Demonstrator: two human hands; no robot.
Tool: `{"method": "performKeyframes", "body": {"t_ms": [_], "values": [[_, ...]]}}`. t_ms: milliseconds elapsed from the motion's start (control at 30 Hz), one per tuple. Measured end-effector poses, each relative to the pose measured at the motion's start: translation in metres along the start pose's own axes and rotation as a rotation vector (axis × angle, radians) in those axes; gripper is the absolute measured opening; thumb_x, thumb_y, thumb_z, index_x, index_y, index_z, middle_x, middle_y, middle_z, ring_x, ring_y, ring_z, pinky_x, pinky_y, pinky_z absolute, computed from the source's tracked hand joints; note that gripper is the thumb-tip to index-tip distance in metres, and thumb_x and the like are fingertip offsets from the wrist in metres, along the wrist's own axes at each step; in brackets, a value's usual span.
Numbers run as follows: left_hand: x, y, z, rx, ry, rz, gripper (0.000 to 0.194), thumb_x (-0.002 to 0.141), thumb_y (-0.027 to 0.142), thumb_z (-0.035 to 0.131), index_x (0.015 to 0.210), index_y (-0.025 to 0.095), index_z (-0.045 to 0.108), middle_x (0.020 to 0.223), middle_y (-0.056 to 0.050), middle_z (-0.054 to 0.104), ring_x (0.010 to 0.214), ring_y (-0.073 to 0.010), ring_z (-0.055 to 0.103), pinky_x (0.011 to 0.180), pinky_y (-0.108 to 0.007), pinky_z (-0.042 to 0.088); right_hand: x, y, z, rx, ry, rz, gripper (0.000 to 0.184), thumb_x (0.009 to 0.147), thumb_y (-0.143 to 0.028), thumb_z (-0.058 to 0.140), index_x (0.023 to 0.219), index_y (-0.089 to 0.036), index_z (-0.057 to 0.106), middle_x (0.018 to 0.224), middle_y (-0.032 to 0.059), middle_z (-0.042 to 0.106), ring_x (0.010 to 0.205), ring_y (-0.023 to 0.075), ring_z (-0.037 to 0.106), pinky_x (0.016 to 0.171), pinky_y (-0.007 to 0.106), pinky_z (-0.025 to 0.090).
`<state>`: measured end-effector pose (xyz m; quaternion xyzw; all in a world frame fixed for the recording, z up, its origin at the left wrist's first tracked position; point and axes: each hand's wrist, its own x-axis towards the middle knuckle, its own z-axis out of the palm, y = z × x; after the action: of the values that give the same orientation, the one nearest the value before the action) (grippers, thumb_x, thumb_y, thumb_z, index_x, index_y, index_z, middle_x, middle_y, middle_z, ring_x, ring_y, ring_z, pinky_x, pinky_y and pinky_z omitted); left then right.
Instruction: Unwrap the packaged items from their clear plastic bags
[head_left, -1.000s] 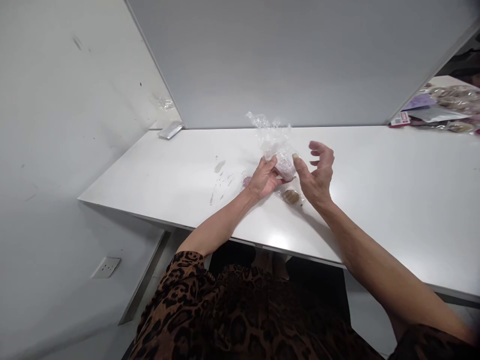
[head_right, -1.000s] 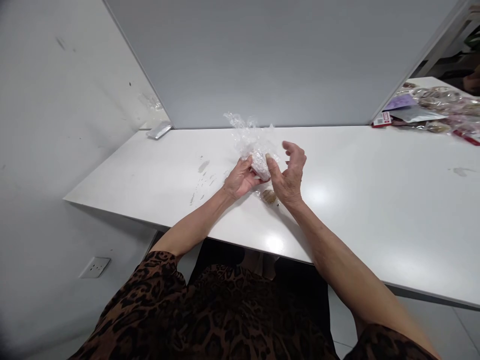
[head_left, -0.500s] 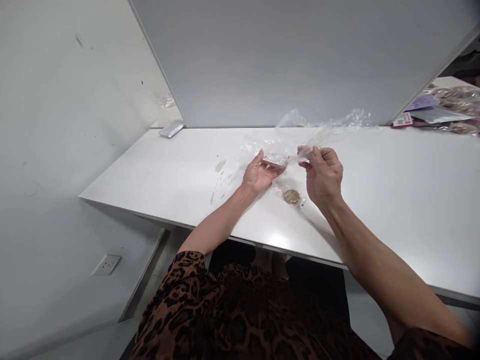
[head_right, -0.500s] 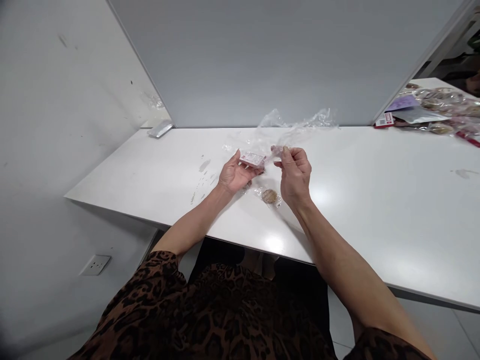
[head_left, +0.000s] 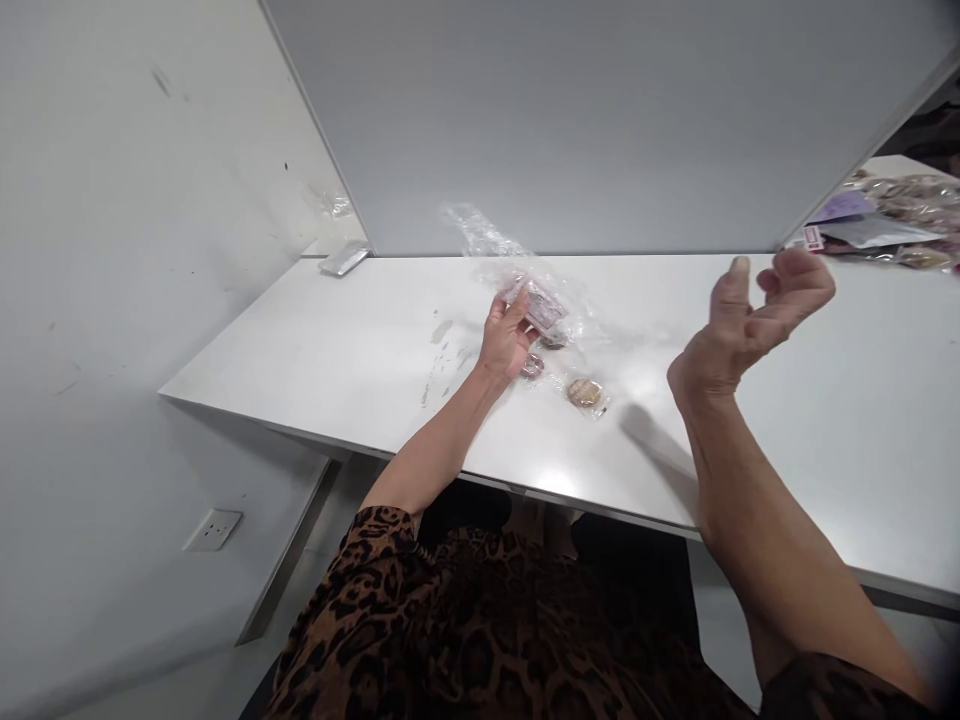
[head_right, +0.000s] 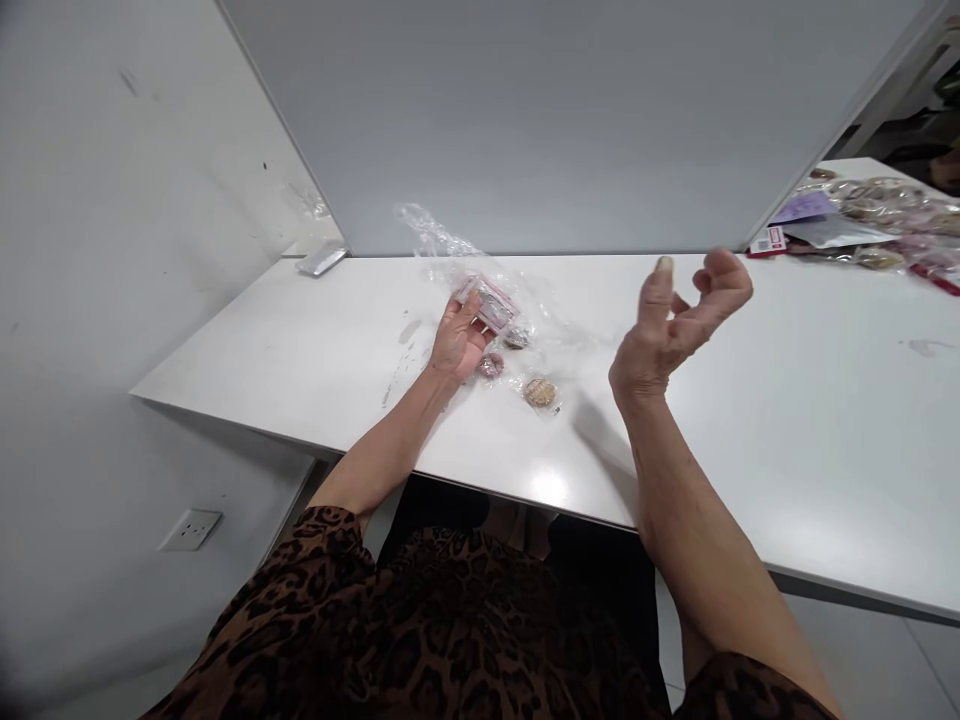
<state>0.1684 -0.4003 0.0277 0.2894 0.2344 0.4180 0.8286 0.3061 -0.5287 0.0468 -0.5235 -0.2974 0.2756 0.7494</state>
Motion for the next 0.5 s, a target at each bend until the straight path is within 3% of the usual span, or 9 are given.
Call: {"method": "performKeyframes", "body": {"t_ms": [200, 300, 400, 500], "values": [[-0.010, -0.014, 0.001, 0.100, -0.188, -0.156, 0.034, 0.085, 0.026, 0.086, 0.116, 0.024, 0.072, 0.102, -0.001, 0.077, 0.097, -0.0166, 0.074, 0.097, -0.036, 0.058, -0.007, 0.013, 0.010, -0.168, -0.165, -0.094, 0.051, 0.071, -0.061, 0.092, 0.103, -0.027, 0.071, 0.093, 0.0028, 0.072, 0.091, 0.0232, 0.069, 0.075, 0.040, 0.060], [-0.009, -0.018, 0.001, 0.084, -0.166, -0.176, 0.029, 0.087, 0.023, 0.083, 0.113, 0.020, 0.071, 0.092, 0.000, 0.076, 0.085, -0.0136, 0.073, 0.093, -0.032, 0.058, -0.002, 0.025, 0.005, -0.185, -0.225, -0.097, 0.049, 0.068, -0.064, 0.094, 0.087, -0.025, 0.072, 0.083, 0.0026, 0.070, 0.078, 0.0204, 0.065, 0.072, 0.039, 0.058], [-0.008, -0.019, 0.003, 0.071, -0.131, -0.228, 0.016, 0.094, 0.024, 0.075, 0.108, 0.016, 0.072, 0.087, -0.001, 0.075, 0.082, -0.0122, 0.071, 0.094, -0.030, 0.057, 0.003, 0.032, -0.001, -0.176, -0.186, -0.143, 0.048, 0.069, -0.067, 0.092, 0.074, -0.025, 0.068, 0.071, 0.0004, 0.065, 0.065, 0.0164, 0.058, 0.066, 0.038, 0.056], [-0.009, -0.015, 0.004, 0.071, -0.129, -0.332, 0.025, 0.100, 0.038, 0.068, 0.108, 0.015, 0.073, 0.087, -0.004, 0.074, 0.084, -0.0149, 0.071, 0.098, -0.036, 0.058, 0.003, 0.035, -0.003, -0.220, -0.131, -0.237, 0.048, 0.076, -0.069, 0.087, 0.075, -0.026, 0.066, 0.071, -0.0004, 0.065, 0.064, 0.0149, 0.057, 0.066, 0.035, 0.054]]}}
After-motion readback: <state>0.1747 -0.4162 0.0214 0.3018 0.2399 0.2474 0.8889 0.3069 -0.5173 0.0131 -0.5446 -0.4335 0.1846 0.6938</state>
